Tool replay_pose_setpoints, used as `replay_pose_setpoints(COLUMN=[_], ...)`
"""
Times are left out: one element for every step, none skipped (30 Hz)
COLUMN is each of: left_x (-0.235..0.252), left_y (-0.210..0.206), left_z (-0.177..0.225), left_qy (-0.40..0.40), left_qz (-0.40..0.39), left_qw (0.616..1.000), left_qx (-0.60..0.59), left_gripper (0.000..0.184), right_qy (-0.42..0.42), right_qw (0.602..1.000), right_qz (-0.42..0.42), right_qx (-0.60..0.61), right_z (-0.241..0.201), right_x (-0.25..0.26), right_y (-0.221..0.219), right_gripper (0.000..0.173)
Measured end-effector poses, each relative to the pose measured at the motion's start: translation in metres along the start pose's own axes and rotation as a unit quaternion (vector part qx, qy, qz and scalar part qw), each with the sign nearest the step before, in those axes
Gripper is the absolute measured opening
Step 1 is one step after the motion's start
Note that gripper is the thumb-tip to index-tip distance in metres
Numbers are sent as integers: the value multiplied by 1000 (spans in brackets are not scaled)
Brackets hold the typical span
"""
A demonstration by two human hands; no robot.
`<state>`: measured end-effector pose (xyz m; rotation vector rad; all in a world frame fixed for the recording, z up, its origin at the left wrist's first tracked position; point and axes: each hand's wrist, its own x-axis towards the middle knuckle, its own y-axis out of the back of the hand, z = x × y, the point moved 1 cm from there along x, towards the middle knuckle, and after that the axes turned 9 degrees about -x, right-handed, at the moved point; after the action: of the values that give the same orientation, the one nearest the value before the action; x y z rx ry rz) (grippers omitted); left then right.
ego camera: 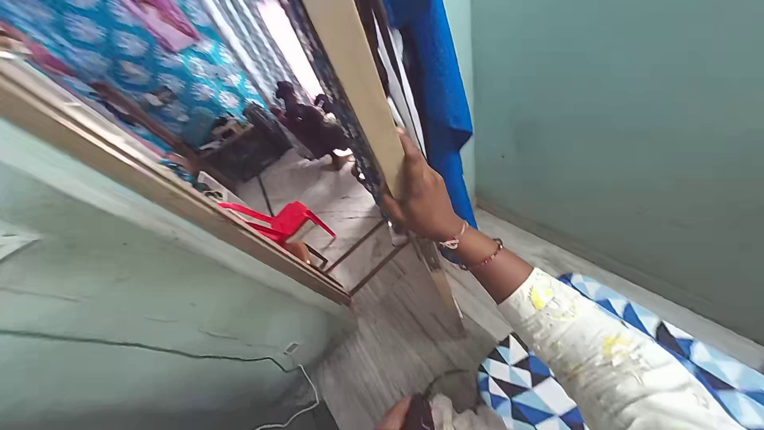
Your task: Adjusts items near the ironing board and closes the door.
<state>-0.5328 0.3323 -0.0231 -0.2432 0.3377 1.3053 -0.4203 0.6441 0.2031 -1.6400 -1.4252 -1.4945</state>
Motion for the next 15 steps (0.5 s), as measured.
replay_pose_setpoints(left_x=[6,11,16,21,27,34,42,50,58,67,76,86,96,108,120], left_y=[3,6,8,9,11,13,16,19,21,24,28,32,36,40,44], left_z=[-2,-2,0,4,5,3,0,-2,-4,-6,-7,-7,-7,-6,-6], left_qy=[-9,-14,-3,13,22,30,38,52,70,87,98,99,98,93,90], left_qz=[-10,-21,-31,-40,-49,-59,-65,-68,-69,-76,-94,-116,-135,-152,-167], left_qw=[1000,999,998,997,995,993,990,985,981,975,966,959,952,947,942], left_qx=[-17,-34,-53,-70,-83,-102,-123,-149,-165,-192,-218,-238,-256,-268,-275], left_gripper=[87,89,91,92,96,101,101,96,93,94,94,93,92,92,90], right_qy=[-3,0,-6,-18,-31,-42,-51,-55,-64,-85,-115,-147,-178,-202,-223], right_qw=[1000,1000,1000,1000,999,998,997,997,996,995,991,986,979,973,967], right_qz=[-4,1,-6,-16,-30,-42,-50,-49,-52,-59,-69,-75,-77,-74,-69], right_qx=[3,3,8,16,25,35,39,33,21,5,-16,-37,-59,-82,-105], right_z=[6,15,24,34,46,59,72,86,98,110,120,130,140,150,161], right_x=[2,3,5,6,7,8,10,11,13,15,17,18,21,23,25], right_y=[9,16,24,33,41,49,58,65,74,83,93,102,110,117,124], right_gripper=[86,86,87,89,90,91,92,92,92,91,89,85,79,74,69])
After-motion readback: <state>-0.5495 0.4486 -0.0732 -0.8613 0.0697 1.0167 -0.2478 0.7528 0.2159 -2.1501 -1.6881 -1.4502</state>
